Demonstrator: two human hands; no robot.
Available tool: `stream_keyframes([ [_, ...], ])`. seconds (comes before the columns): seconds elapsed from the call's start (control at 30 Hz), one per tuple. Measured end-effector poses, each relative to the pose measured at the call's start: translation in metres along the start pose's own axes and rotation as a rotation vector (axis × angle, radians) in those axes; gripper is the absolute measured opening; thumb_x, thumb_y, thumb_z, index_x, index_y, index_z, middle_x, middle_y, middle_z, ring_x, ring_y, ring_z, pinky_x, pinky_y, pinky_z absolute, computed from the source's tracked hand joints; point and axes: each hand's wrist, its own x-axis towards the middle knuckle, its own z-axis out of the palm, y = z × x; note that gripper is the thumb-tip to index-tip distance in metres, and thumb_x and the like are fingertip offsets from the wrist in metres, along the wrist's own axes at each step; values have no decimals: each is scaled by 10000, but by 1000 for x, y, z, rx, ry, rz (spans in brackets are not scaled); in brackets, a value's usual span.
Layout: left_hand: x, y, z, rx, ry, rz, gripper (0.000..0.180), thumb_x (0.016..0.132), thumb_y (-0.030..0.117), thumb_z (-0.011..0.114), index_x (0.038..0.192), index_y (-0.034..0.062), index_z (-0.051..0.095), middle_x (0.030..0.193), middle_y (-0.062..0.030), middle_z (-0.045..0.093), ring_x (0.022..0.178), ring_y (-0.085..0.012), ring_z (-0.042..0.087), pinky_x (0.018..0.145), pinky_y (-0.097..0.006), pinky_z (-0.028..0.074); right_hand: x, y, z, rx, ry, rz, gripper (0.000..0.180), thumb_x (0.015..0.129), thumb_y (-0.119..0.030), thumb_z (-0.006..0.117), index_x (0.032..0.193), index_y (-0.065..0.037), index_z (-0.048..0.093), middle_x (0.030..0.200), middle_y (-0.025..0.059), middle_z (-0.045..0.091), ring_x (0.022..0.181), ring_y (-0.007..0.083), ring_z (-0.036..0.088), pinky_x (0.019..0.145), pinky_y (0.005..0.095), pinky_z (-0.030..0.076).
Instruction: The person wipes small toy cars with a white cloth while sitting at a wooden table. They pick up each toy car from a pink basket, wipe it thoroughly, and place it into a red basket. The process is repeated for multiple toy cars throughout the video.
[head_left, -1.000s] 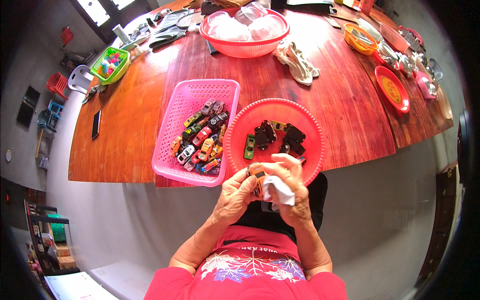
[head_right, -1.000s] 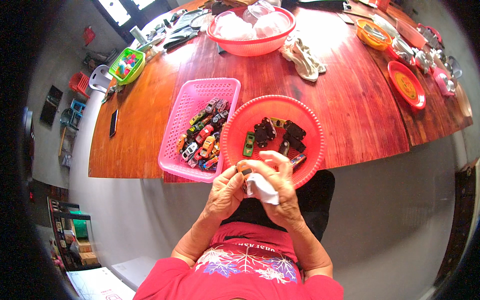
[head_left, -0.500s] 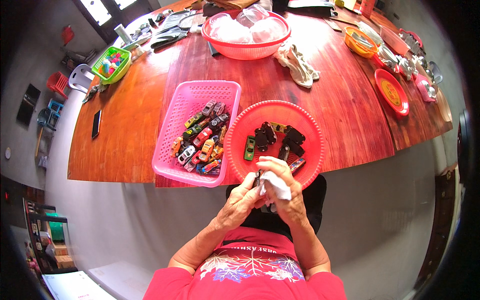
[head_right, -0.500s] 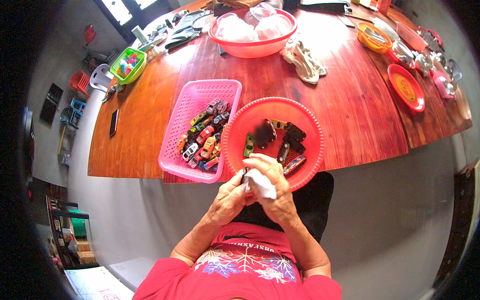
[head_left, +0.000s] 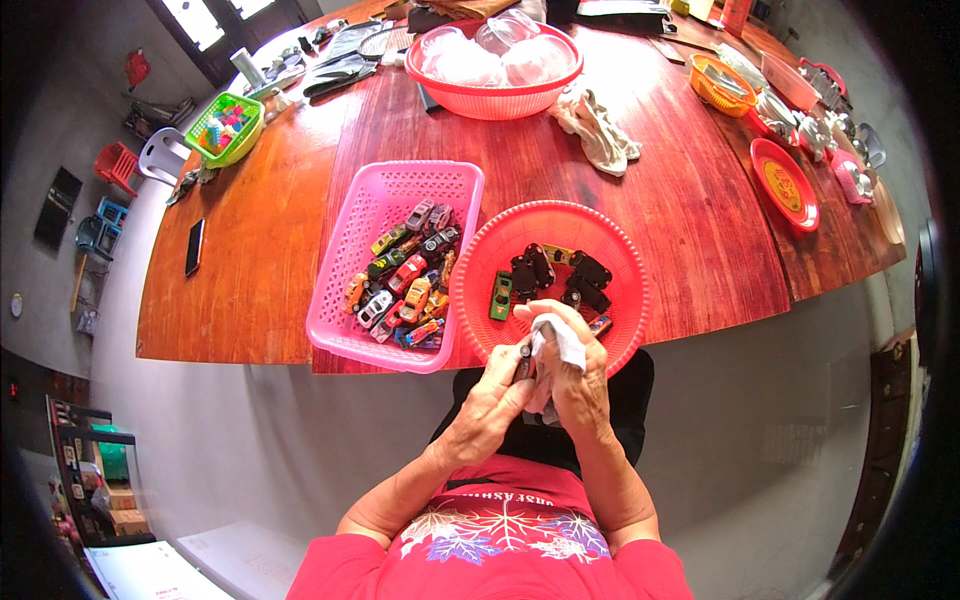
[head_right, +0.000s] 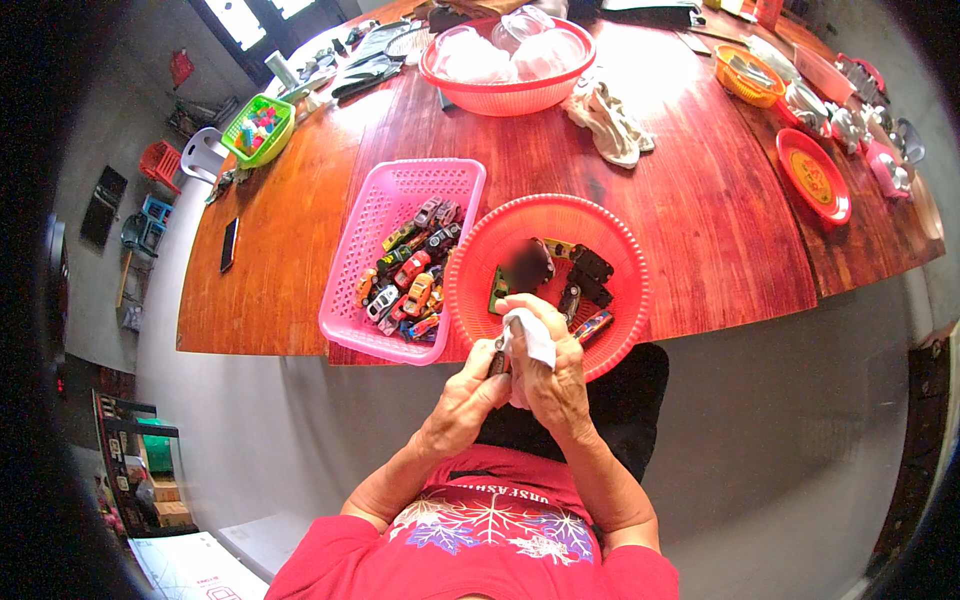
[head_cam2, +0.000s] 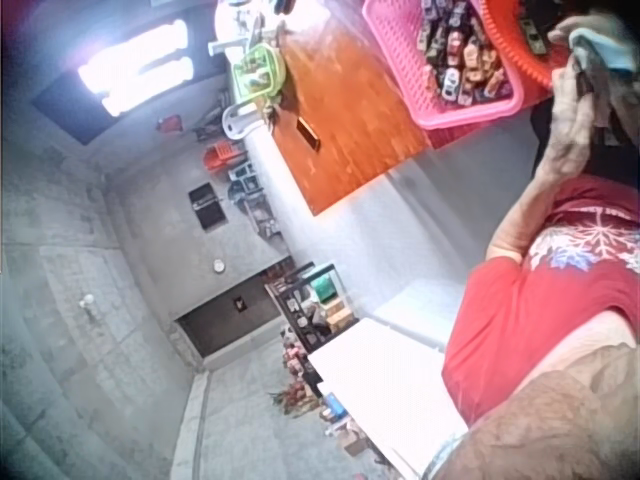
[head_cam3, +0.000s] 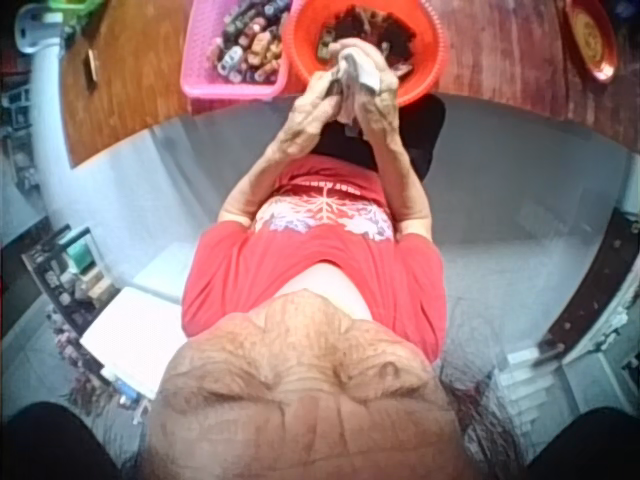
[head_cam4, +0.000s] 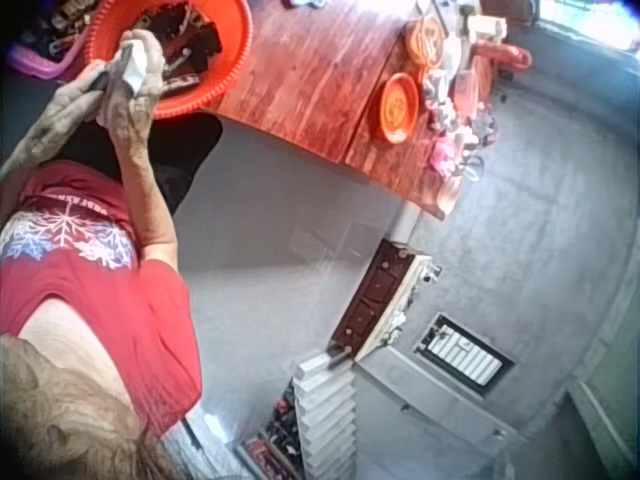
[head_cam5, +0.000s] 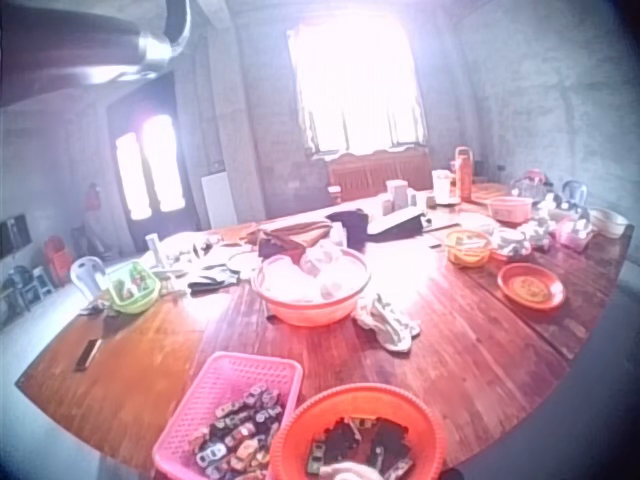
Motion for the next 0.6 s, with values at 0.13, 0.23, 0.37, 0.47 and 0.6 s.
stream_keyframes([
  [0.13,6,15,3,-850,144,-234,362,962,138,403,1303,17,415,1012,-17,509,968,-118,520,895,-304,439,-12,15,0,-490,-92,-354,486,841,-87,571,1309,-11,464,1283,194,490,1196,312,446,1004,376,348],
  [0.23,2,-6,-1,-797,63,-120,362,999,241,391,1276,13,439,963,17,524,843,-53,486,747,-232,425,-21,14,6,-681,-24,-500,503,826,-50,570,1312,6,454,1273,209,486,1194,337,441,1002,391,346],
  [0.37,0,-5,-2,-517,68,-198,355,1001,302,419,1216,32,504,852,51,511,754,-10,432,641,-183,366,-13,4,1,-547,-31,-338,431,811,-38,574,1234,7,506,1164,190,544,1102,330,497,959,390,385],
  [0.47,-3,6,-4,-252,45,-145,355,980,273,478,1209,4,509,1021,-8,512,851,-53,491,731,-202,418,-8,-19,-1,-58,-96,86,262,853,-17,510,1110,8,556,1015,114,626,923,189,595,825,301,469],
  [0.6,-3,16,9,-345,54,-133,469,953,301,528,1334,75,373,1074,-28,539,919,-79,524,759,-207,426,1,-16,2,247,-4,123,235,898,-87,516,1109,8,556,977,69,617,861,104,568,781,225,466],
])
